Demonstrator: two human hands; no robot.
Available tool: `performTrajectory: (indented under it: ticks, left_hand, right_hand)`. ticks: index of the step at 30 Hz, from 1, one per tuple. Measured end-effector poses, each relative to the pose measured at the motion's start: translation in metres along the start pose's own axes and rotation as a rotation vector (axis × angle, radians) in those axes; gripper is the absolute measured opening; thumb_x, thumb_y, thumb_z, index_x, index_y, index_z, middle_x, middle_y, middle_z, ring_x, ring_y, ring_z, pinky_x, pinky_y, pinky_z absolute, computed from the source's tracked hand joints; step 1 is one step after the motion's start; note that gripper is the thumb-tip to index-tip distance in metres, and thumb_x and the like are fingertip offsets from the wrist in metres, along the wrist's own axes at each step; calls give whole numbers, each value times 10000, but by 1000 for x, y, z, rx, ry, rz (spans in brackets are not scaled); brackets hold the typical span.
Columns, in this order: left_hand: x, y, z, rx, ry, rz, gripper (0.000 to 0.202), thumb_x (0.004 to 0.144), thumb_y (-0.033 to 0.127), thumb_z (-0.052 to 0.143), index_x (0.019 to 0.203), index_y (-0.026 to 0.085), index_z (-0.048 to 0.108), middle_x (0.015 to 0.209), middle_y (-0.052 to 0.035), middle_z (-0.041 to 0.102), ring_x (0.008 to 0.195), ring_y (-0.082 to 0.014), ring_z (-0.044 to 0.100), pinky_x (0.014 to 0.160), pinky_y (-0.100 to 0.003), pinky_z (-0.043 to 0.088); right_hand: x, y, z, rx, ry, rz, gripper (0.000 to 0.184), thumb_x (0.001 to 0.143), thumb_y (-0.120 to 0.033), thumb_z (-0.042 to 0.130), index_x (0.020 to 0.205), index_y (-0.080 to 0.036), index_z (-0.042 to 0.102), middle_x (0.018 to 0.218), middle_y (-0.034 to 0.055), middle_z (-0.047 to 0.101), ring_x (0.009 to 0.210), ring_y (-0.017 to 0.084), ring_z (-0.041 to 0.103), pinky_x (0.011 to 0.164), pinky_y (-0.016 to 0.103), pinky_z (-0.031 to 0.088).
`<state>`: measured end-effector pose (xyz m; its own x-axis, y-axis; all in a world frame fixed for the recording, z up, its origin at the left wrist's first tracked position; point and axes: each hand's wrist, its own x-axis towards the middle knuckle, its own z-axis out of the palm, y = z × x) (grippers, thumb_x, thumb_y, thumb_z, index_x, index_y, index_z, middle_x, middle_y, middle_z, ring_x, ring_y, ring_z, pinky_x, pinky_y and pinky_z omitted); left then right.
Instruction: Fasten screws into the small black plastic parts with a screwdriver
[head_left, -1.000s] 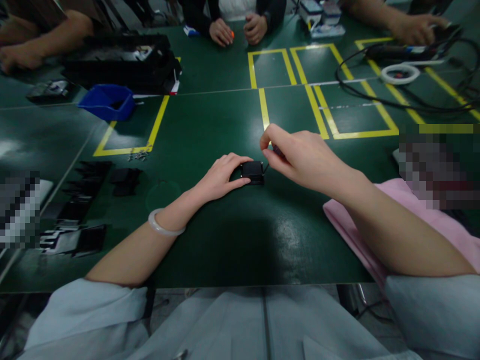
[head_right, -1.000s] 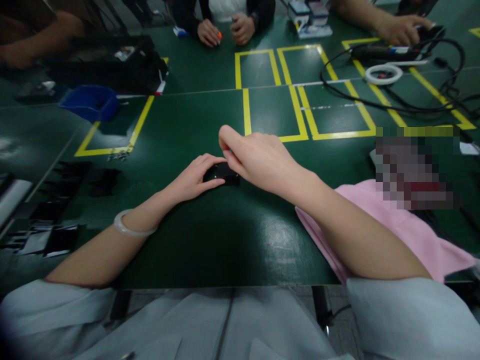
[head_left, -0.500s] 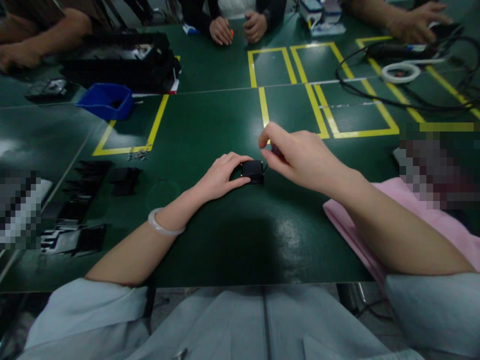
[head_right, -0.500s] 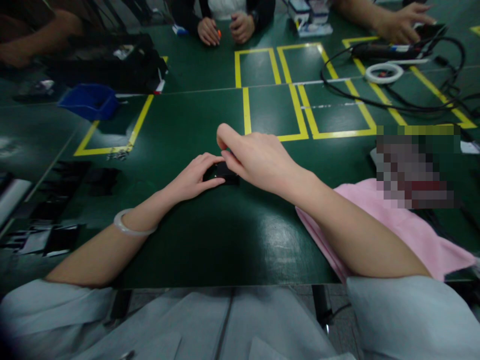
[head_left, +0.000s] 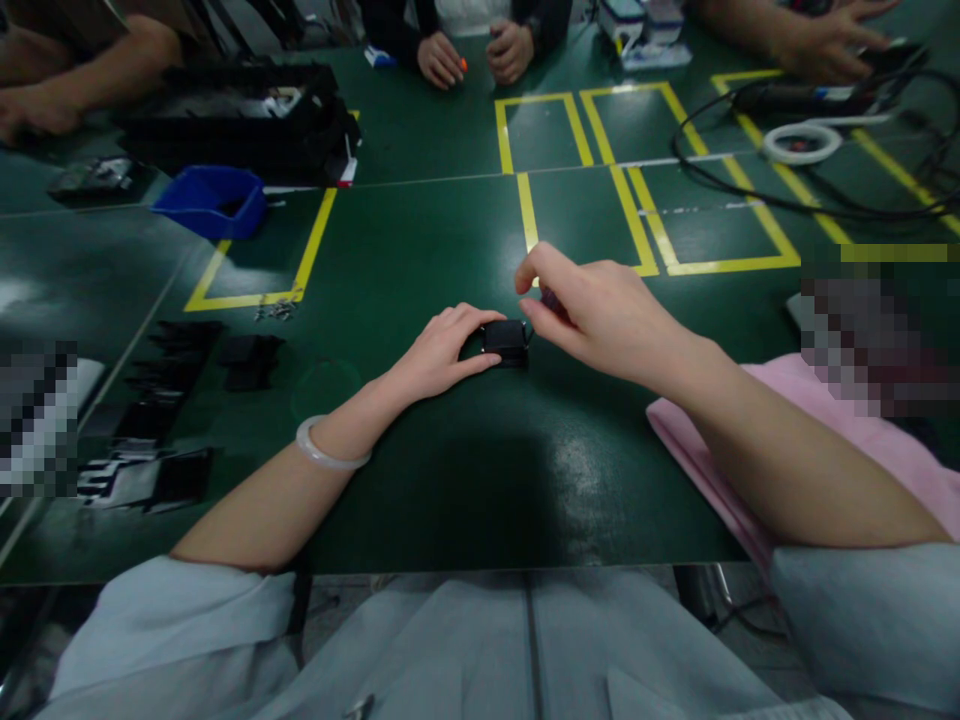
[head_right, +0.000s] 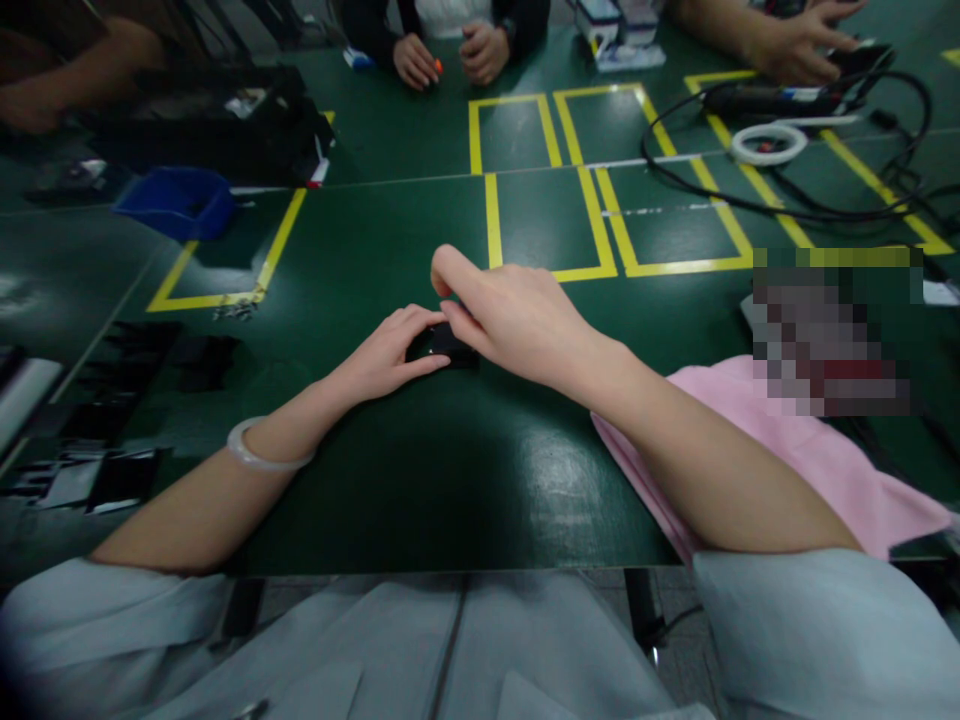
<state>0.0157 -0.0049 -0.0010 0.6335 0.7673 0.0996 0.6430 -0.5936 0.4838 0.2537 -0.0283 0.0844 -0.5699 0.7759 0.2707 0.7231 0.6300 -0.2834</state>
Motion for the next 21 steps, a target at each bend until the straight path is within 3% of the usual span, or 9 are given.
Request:
performTrajectory:
  ticks: [21]
  left_hand:
    - [1,0,0,7,3,4,497,958,505,575,1363,219,533,1230,-98,596,1131,-283,547,988,-407,416]
  right_hand:
    - [1,-1,0,-30,-30,28,306,993,-283,383,1223,-172,552,805,31,683,710,199,626,710,299,388]
